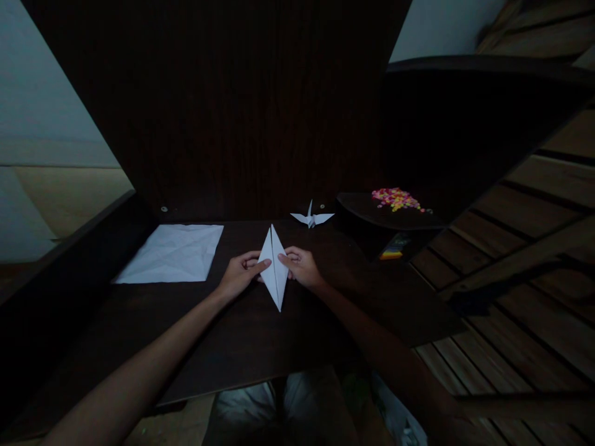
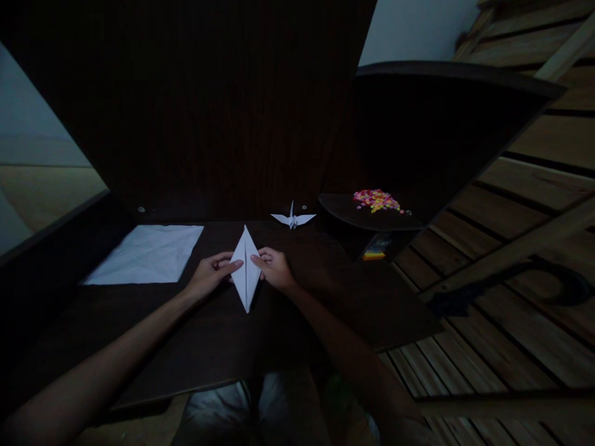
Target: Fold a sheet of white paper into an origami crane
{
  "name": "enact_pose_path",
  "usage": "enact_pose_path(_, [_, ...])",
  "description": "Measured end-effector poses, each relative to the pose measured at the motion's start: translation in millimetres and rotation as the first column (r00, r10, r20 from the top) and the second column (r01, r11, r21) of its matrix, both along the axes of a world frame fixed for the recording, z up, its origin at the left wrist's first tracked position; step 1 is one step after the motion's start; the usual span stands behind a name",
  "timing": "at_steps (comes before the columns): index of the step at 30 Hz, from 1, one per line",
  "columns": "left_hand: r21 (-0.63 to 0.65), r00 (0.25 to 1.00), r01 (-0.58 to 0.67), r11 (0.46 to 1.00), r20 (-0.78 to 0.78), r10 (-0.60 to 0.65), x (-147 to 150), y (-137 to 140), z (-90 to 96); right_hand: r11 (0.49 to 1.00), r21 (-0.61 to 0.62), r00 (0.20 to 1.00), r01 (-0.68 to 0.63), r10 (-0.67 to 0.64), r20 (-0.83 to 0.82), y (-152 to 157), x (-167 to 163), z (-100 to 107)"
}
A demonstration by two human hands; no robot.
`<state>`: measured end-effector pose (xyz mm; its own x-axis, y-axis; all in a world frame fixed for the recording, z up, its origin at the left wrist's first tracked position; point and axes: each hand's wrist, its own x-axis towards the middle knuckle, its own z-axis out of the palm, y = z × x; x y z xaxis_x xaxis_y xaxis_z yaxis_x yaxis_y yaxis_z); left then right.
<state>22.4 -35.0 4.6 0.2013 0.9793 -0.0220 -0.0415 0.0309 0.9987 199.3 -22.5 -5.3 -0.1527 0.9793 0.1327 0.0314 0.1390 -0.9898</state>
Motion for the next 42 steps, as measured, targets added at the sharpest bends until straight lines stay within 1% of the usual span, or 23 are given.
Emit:
enact_pose_path(3, [-0.009,1.000,0.017,1.000,0.011,-0.016,-1,0,-2.3,1.000,-0.002,1.000,0.011,-0.011,-0.017,2,-1,-3])
enact_pose_path(8, [0.051,0.998,-0.047,0.998,0.040,0.045,-4,4,-2.4,1.000,0.003,0.996,-0.015,0.016,-0.083,1,-5,-6])
enact_pose_path(11, [0.028,0.996,-0.082,0.996,0.048,0.080,-4,5,-0.1,0.999,0.048,0.993,-0.017,0.022,-0.115,-1,-6,-6])
enact_pose_path(13, [0.014,0.994,-0.092,0.996,0.069,0.090,-2,4,-0.4,0.997,0.071,0.994,-0.010,0.017,-0.108,-2,-6,-5])
enact_pose_path(18, [-0.024,0.983,-0.111,0.994,0.145,0.114,2,4,-6.7,0.998,0.065,0.996,-0.009,0.015,-0.089,-3,-8,-3])
enact_pose_path(23, [-0.033,0.975,-0.119,0.992,0.187,0.123,2,2,-5.2,0.995,0.046,0.988,-0.091,0.096,-0.119,-2,-9,-5])
enact_pose_path(26, [-0.035,0.975,-0.098,0.995,0.196,0.103,2,1,-3.4,0.990,0.044,0.981,-0.136,0.140,-0.132,-3,-9,-7])
enact_pose_path(29, [-0.049,0.971,-0.076,0.996,0.221,0.085,4,1,-5.4,0.984,0.049,0.976,-0.171,0.176,-0.127,-3,-7,-6])
enact_pose_path(31, [-0.063,0.964,-0.077,0.995,0.248,0.090,7,1,-7.5,0.987,0.060,0.980,-0.151,0.157,-0.120,-3,-6,-4])
enact_pose_path(34, [-0.078,0.951,-0.117,0.990,0.279,0.134,9,1,-8.6,0.997,0.058,0.989,-0.058,0.065,-0.131,-3,-5,-1])
enact_pose_path(37, [-0.053,0.943,-0.142,0.988,0.297,0.152,8,1,-7.1,1.000,0.031,0.990,-0.007,0.011,-0.141,-2,-5,0])
enact_pose_path(40, [-0.033,0.948,-0.114,0.993,0.294,0.119,5,1,-5.6,1.000,-0.019,0.983,-0.012,0.009,-0.184,-1,-2,0])
enact_pose_path(42, [-0.047,0.953,-0.105,0.993,0.279,0.114,3,1,-5.2,0.997,-0.049,0.971,-0.054,0.041,-0.235,-1,2,1])
